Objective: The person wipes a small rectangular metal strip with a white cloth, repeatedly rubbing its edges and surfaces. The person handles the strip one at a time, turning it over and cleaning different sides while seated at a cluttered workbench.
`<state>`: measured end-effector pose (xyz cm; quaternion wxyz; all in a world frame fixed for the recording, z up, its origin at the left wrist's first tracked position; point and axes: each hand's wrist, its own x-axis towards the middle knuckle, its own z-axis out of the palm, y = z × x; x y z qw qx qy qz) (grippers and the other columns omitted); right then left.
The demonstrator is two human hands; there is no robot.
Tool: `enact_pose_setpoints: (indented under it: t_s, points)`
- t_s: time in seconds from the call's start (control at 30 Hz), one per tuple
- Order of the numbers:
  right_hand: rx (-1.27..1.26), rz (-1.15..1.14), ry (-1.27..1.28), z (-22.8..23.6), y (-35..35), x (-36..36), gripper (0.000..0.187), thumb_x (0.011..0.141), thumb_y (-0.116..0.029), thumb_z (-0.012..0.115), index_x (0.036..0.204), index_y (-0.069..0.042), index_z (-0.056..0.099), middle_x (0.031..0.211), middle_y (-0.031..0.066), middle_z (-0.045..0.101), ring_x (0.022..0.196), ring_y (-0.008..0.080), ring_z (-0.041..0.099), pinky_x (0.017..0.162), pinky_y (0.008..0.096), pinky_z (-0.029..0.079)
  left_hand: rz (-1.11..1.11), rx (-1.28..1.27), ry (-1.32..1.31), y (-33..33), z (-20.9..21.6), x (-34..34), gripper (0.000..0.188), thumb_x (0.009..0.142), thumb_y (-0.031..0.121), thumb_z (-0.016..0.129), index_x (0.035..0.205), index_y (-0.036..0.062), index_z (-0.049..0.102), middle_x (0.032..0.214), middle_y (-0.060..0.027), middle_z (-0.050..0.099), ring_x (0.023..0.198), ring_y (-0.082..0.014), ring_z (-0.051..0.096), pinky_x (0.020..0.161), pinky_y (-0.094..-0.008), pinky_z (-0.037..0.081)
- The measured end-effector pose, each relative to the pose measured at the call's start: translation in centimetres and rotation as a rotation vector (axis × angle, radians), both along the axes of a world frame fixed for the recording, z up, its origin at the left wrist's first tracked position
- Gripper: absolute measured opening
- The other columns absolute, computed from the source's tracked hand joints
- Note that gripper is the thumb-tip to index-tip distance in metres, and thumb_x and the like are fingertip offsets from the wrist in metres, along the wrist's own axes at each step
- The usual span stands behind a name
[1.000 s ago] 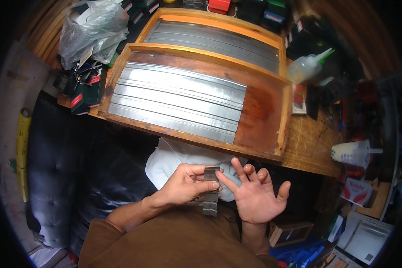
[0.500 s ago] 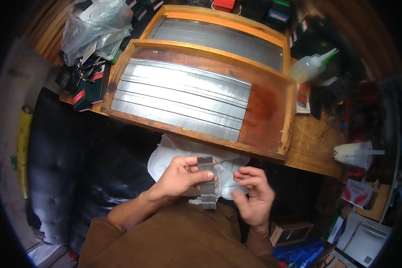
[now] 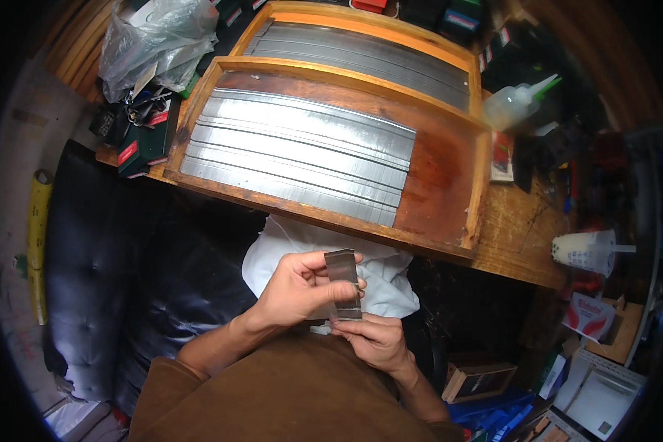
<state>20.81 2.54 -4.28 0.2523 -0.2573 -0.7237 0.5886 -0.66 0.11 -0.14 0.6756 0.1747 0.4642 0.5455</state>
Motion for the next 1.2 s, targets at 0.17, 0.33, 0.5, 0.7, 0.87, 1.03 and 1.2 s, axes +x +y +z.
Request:
enact_pose_setpoints:
  t_s: [0.17,0.33,0.5,0.7,0.87,1.03,1.2]
  points:
    - [0.115,0.031,0.076,-2.3,0.1,0.9,0.018,0.086,0.011,0.075,0.101,0.002,0.079,0.094,0.016,0.079,0.086,0.0252,0.079,0.075,0.0308,0.063,-0.047,0.112,0.008,-2.2,-1.8,1.1,0.027,0.089,-0.002,0.082,0.114,-0.0069,0.072,0.103,-0.0111,0.077,0.094,-0.013,0.072,0.083,-0.0275,0.061]
    - [-0.279,0.132,0.248,-3.1,0.0,1.1,0.018,0.086,0.017,0.072,0.099,0.006,0.078,0.097,0.0196,0.079,0.09,0.0263,0.079,0.082,0.0346,0.065,-0.11,0.129,0.003,-2.5,-2.2,0.7,0.024,0.088,-0.004,0.082,0.11,-0.0061,0.072,0.101,-0.0105,0.078,0.092,-0.0125,0.073,0.08,-0.0271,0.061]
    - [-0.818,0.242,0.42,-4.2,0.5,1.9,0.01,0.088,0.014,0.075,0.096,0.009,0.077,0.1,0.0255,0.078,0.091,0.0327,0.079,0.084,0.0445,0.067,-0.088,0.011,-0.183,-1.7,-2.6,0.5,0.023,0.088,-0.008,0.08,0.11,-0.0046,0.073,0.1,-0.0108,0.078,0.089,-0.013,0.074,0.08,-0.0279,0.061]
    - [-1.062,0.191,0.638,-6.3,-0.5,2.0,0.009,0.09,0.007,0.077,0.098,0.005,0.075,0.1,0.0274,0.077,0.084,0.0334,0.079,0.075,0.0465,0.068,0.027,-0.075,-0.349,-1.7,-2.5,1.1,0.018,0.096,0.0,0.074,0.113,-0.0054,0.071,0.103,-0.0119,0.077,0.091,-0.0159,0.074,0.082,-0.0301,0.062]
    - [-1.262,0.143,0.842,-7.0,-1.5,1.3,0.011,0.096,0.005,0.07,0.107,0.004,0.073,0.108,0.0282,0.075,0.088,0.0332,0.079,0.079,0.0452,0.068,0.044,-0.155,-0.389,-1.8,-2.5,1.2,0.026,0.101,0.003,0.067,0.124,-0.0081,0.066,0.114,-0.0159,0.074,0.099,-0.0229,0.074,0.088,-0.0359,0.063]
    - [-1.191,0.086,0.771,-7.0,-1.9,1.7,0.01,0.097,0.003,0.071,0.107,0.004,0.073,0.106,0.0283,0.075,0.085,0.0333,0.079,0.077,0.0473,0.067,0.092,-0.199,-0.544,-2.1,-2.6,1.1,0.031,0.104,0.003,0.06,0.132,-0.0098,0.059,0.123,-0.0179,0.071,0.108,-0.027,0.073,0.094,-0.0378,0.062]
    - [-0.83,-0.005,0.461,-4.3,-2.0,1.7,0.009,0.091,0.008,0.076,0.1,0.007,0.075,0.1,0.0253,0.078,0.087,0.0316,0.079,0.081,0.0436,0.067,0.057,-0.173,-0.512,-2.3,-2.4,0.6,0.03,0.105,0.004,0.059,0.133,-0.0079,0.06,0.121,-0.0154,0.072,0.107,-0.0209,0.072,0.093,-0.0327,0.061]
